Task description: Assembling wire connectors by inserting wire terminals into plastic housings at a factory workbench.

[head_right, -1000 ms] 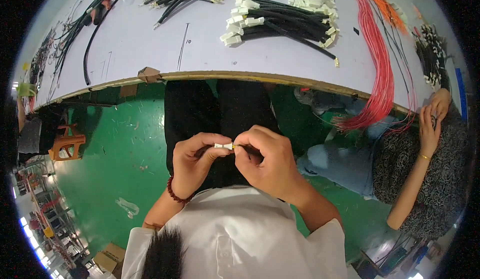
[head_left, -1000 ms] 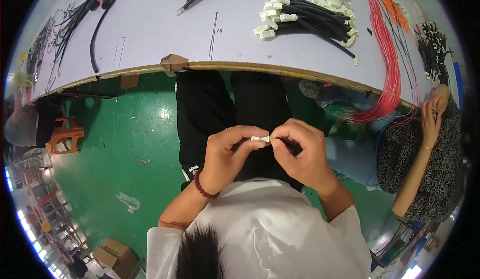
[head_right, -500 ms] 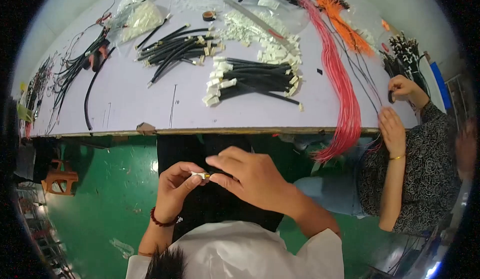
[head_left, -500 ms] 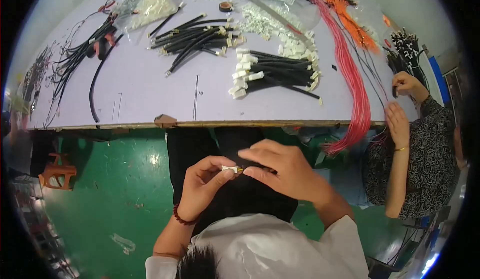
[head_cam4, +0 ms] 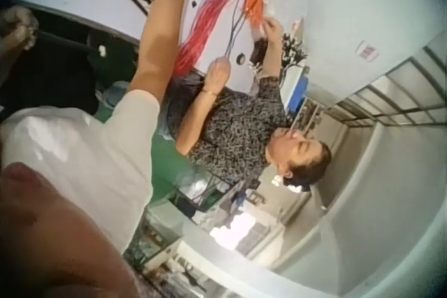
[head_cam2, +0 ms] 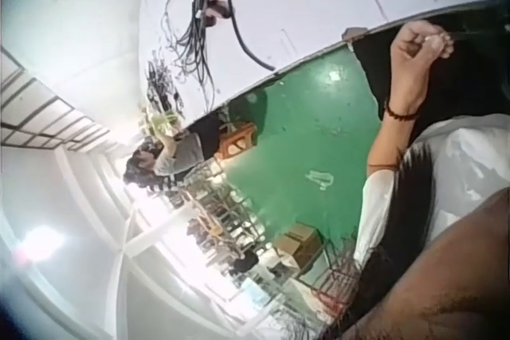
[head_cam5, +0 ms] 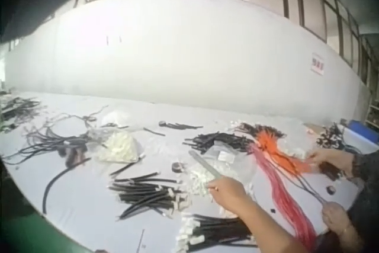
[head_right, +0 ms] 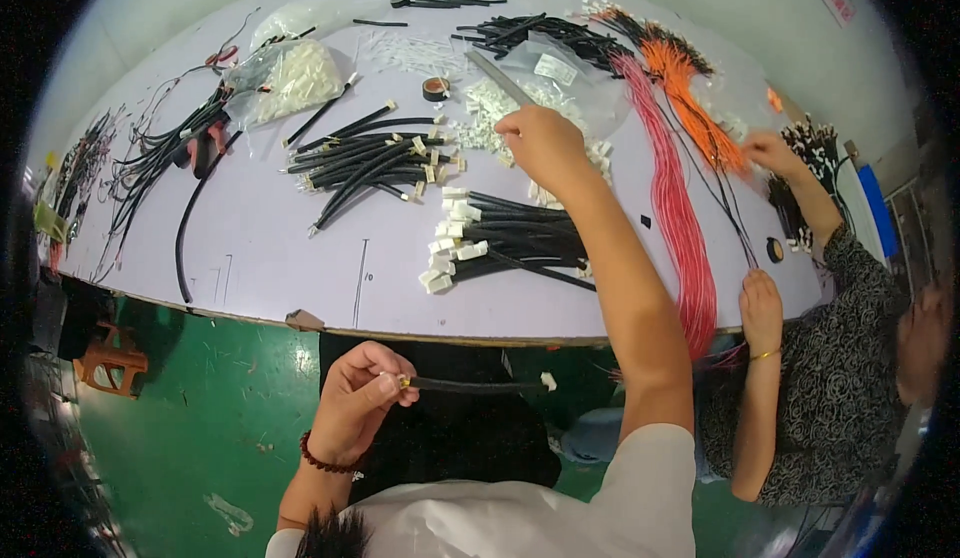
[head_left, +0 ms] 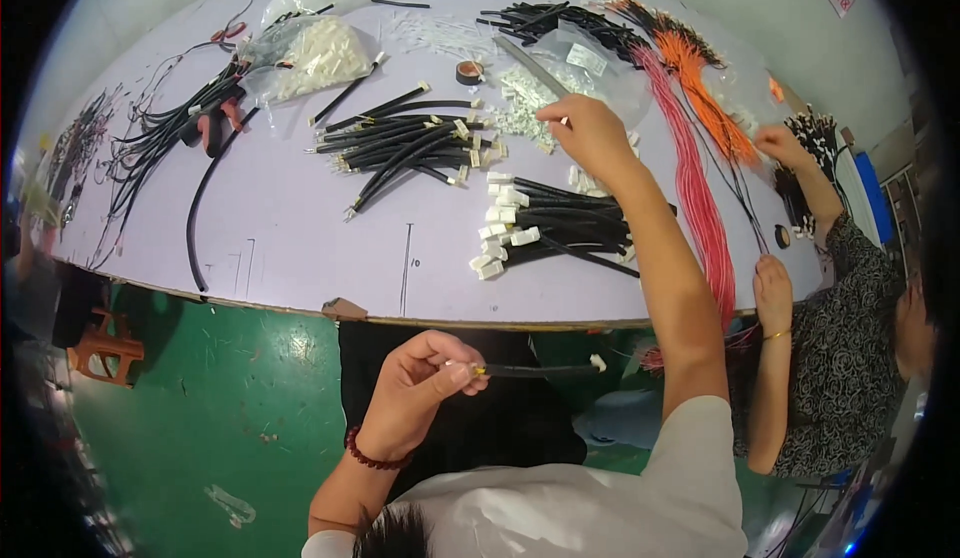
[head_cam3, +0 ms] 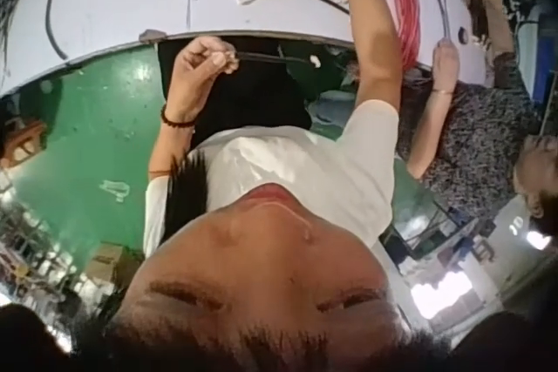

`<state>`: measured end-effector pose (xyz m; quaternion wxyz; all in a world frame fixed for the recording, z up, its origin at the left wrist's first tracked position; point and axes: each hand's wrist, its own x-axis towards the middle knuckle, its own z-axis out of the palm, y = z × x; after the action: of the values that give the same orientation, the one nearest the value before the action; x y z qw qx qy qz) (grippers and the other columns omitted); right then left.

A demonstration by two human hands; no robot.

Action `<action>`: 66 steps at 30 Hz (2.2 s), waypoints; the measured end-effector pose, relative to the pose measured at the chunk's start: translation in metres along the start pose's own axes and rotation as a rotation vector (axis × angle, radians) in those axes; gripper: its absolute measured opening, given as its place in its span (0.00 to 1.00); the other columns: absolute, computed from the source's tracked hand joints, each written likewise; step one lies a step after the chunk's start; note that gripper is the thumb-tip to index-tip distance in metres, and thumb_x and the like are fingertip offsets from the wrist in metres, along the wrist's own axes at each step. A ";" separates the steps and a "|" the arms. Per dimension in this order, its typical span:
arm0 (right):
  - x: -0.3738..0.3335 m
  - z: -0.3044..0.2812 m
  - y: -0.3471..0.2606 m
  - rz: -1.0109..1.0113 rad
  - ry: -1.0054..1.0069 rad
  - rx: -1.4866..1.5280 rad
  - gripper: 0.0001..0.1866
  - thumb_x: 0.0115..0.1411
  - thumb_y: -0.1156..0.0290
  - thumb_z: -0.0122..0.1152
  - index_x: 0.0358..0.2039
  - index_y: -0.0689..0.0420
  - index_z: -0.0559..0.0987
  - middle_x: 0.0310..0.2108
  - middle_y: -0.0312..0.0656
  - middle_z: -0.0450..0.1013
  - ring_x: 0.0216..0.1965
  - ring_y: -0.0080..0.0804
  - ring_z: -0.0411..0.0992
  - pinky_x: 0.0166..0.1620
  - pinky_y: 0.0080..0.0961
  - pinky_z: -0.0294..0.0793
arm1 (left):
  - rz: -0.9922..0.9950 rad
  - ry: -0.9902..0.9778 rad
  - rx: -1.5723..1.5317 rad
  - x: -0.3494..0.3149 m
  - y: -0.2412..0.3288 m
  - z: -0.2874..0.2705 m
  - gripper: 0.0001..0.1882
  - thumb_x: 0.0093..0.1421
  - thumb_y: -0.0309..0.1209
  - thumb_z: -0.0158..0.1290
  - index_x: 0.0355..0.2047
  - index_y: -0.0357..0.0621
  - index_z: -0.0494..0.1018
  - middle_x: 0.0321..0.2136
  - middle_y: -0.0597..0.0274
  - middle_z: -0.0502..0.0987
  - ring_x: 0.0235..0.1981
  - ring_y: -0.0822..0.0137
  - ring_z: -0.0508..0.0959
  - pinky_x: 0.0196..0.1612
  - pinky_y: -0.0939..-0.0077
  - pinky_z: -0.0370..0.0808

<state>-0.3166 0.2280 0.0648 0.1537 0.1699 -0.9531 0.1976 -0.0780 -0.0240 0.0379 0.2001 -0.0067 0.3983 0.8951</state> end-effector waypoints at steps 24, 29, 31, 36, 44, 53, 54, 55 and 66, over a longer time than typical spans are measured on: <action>-0.008 0.011 -0.001 0.018 -0.038 0.134 0.11 0.48 0.68 0.66 0.32 0.58 0.81 0.25 0.40 0.77 0.26 0.27 0.74 0.34 0.22 0.72 | -0.117 0.079 -0.042 -0.019 -0.026 -0.013 0.10 0.62 0.27 0.52 0.42 0.37 0.75 0.33 0.60 0.78 0.32 0.72 0.77 0.39 0.80 0.75; -0.031 0.005 -0.003 -0.026 0.090 0.475 0.10 0.49 0.75 0.66 0.33 0.61 0.79 0.26 0.35 0.76 0.28 0.19 0.71 0.37 0.19 0.71 | -0.061 0.077 0.056 -0.023 -0.031 -0.016 0.10 0.62 0.27 0.53 0.43 0.37 0.75 0.33 0.59 0.78 0.32 0.72 0.77 0.39 0.80 0.75; -0.053 -0.007 -0.030 -0.031 0.060 0.534 0.09 0.49 0.75 0.65 0.33 0.61 0.79 0.27 0.36 0.76 0.29 0.19 0.71 0.38 0.19 0.70 | -0.035 0.096 0.101 -0.022 -0.031 -0.017 0.10 0.61 0.27 0.53 0.43 0.37 0.75 0.33 0.59 0.78 0.32 0.72 0.76 0.38 0.80 0.74; -0.124 -0.036 -0.098 -0.241 -0.148 0.652 0.10 0.44 0.82 0.64 0.30 0.61 0.78 0.28 0.40 0.74 0.28 0.24 0.72 0.33 0.19 0.71 | 0.101 0.084 0.295 -0.008 -0.022 -0.010 0.11 0.62 0.26 0.52 0.42 0.35 0.76 0.32 0.61 0.78 0.31 0.74 0.75 0.37 0.81 0.73; -0.163 -0.038 -0.123 -0.233 -0.294 0.687 0.11 0.43 0.84 0.65 0.30 0.61 0.78 0.28 0.41 0.75 0.25 0.26 0.73 0.30 0.18 0.73 | 0.350 0.068 0.514 0.005 -0.027 0.005 0.10 0.58 0.23 0.55 0.41 0.35 0.77 0.32 0.62 0.77 0.31 0.76 0.75 0.34 0.84 0.71; -0.183 -0.018 -0.131 -0.195 -0.085 0.662 0.13 0.45 0.85 0.66 0.34 0.62 0.80 0.31 0.44 0.75 0.31 0.27 0.75 0.35 0.18 0.75 | 0.440 0.179 0.720 0.000 -0.033 -0.001 0.06 0.56 0.21 0.57 0.35 0.35 0.77 0.30 0.62 0.76 0.30 0.77 0.74 0.32 0.85 0.70; -0.188 -0.014 -0.130 -0.200 -0.084 0.652 0.13 0.45 0.85 0.66 0.34 0.62 0.80 0.31 0.44 0.75 0.31 0.27 0.75 0.35 0.18 0.75 | 0.456 0.181 0.742 0.000 -0.034 0.001 0.05 0.56 0.21 0.57 0.34 0.35 0.77 0.29 0.62 0.76 0.29 0.77 0.74 0.32 0.85 0.70; -0.193 -0.009 -0.128 -0.090 -0.112 0.807 0.12 0.47 0.85 0.65 0.34 0.62 0.80 0.32 0.43 0.75 0.31 0.26 0.75 0.34 0.18 0.76 | 0.464 0.177 0.735 0.000 -0.035 0.001 0.05 0.56 0.21 0.57 0.34 0.35 0.77 0.29 0.62 0.76 0.29 0.77 0.74 0.32 0.85 0.70; -0.176 -0.010 -0.123 0.209 -0.288 1.276 0.10 0.49 0.88 0.60 0.34 0.68 0.77 0.37 0.45 0.71 0.38 0.26 0.72 0.43 0.20 0.73 | 0.692 0.237 0.914 0.010 -0.028 0.009 0.05 0.53 0.19 0.59 0.32 0.36 0.79 0.28 0.58 0.77 0.27 0.72 0.75 0.31 0.84 0.70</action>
<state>-0.1093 0.1728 0.0502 -0.1260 0.1590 -0.6714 0.7128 -0.0756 0.0030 0.0226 -0.1672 0.1106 0.7426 0.6390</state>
